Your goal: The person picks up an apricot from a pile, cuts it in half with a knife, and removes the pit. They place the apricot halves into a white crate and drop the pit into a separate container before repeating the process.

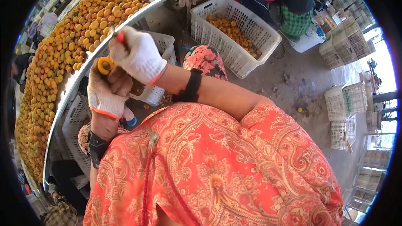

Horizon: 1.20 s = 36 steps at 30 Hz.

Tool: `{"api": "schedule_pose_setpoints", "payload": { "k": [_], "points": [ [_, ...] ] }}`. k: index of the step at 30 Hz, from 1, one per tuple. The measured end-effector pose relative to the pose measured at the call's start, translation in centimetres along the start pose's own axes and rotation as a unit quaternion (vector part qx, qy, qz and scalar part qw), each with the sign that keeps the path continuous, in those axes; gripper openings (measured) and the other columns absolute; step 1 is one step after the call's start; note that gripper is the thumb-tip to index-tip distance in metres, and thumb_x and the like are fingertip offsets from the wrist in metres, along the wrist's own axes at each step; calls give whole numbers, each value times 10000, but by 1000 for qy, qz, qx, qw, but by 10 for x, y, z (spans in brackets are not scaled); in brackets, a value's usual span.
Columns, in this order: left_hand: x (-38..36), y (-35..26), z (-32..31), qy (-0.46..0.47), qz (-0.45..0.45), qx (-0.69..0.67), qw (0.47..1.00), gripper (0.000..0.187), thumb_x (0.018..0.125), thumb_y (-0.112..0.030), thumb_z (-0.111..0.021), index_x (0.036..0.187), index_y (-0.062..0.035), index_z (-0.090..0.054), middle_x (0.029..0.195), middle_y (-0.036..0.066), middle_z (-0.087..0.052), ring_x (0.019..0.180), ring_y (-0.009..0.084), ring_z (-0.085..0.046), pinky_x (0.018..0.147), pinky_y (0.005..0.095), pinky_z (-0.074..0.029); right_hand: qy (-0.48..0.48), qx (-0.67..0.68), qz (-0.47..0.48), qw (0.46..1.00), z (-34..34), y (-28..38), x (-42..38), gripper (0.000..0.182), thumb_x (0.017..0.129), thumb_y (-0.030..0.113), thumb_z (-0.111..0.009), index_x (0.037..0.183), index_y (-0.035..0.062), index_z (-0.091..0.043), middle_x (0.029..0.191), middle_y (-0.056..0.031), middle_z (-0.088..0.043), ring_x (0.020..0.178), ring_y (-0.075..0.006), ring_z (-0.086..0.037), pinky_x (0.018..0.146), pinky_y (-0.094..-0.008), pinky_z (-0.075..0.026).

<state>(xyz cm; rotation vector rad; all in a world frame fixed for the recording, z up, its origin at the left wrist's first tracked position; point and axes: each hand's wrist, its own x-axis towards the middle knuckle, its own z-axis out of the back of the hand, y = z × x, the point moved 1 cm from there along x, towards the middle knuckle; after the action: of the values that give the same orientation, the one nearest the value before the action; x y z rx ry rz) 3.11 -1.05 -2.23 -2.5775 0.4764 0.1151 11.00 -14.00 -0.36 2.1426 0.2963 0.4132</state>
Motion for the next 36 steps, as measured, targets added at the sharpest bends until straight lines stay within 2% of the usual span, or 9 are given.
{"api": "schedule_pose_setpoints", "payload": {
  "k": [2,4,6,8,12,14,19,23,36],
  "points": [
    [2,-3,-10,5,-50,7,999,402,952,-503,-502,1002,-122,-618,618,-13,-434,463,86,-378,411,283,-258,-48,-277,231,932,3,15,-18,110,902,104,-620,897,2,-579,701,-127,-624,649,-141,-610,552,-304,-508],
    [-1,5,-30,44,-55,-23,997,417,946,-490,-524,1047,-96,-615,708,23,-537,537,113,-490,454,282,-335,-37,-199,208,957,2,3,-12,112,901,115,-627,893,10,-587,696,-128,-623,649,-155,-621,556,-313,-508],
    [-3,20,-65,-277,-175,-61,943,402,931,-452,-572,1076,-80,-611,872,56,-632,679,166,-594,554,306,-442,29,-338,156,928,-10,19,-31,38,926,59,-607,951,32,-613,792,-24,-663,744,-111,-644,620,-291,-524],
    [-4,13,-28,-246,-145,-79,955,367,915,-403,-606,1098,-85,-617,1009,80,-666,807,227,-636,670,345,-506,82,-522,298,795,-12,11,-34,62,922,124,-637,936,67,-615,768,-25,-670,747,-124,-673,612,-316,-529],
    [-8,10,-13,-249,-150,-59,955,374,927,-344,-576,1176,-64,-597,950,108,-642,721,216,-598,563,322,-466,43,-227,118,966,-25,37,-36,140,892,130,-695,848,26,-611,649,-25,-616,619,-75,-578,550,-268,-476],
    [-18,7,-16,50,-63,-52,995,357,963,-294,-523,1202,-33,-569,928,108,-604,719,175,-541,450,250,-393,31,-155,173,972,-17,39,-25,208,908,171,-696,785,28,-610,620,3,-585,606,-49,-541,514,-262,-431],
    [-22,6,-22,29,-80,-25,996,549,962,-397,-485,1360,-19,-491,822,166,-608,497,183,-481,402,257,-342,6,-524,373,765,-8,74,-22,286,936,300,-676,828,40,-625,576,-36,-543,528,-98,-572,488,-288,-437],
    [-24,9,-22,-1,-67,-41,997,535,971,-444,-503,1303,-25,-537,801,143,-602,523,179,-486,420,249,-350,15,-200,184,962,-21,79,-36,280,947,286,-679,912,9,-652,627,-21,-593,533,-68,-576,502,-238,-454],
    [-26,12,-37,-131,-93,11,987,313,987,-407,-515,954,-99,-556,741,40,-515,445,116,-337,383,236,-244,37,-345,90,934,-33,73,-41,268,891,252,-715,799,8,-652,646,-64,-626,613,-87,-578,547,-291,-463]
  ]
}}
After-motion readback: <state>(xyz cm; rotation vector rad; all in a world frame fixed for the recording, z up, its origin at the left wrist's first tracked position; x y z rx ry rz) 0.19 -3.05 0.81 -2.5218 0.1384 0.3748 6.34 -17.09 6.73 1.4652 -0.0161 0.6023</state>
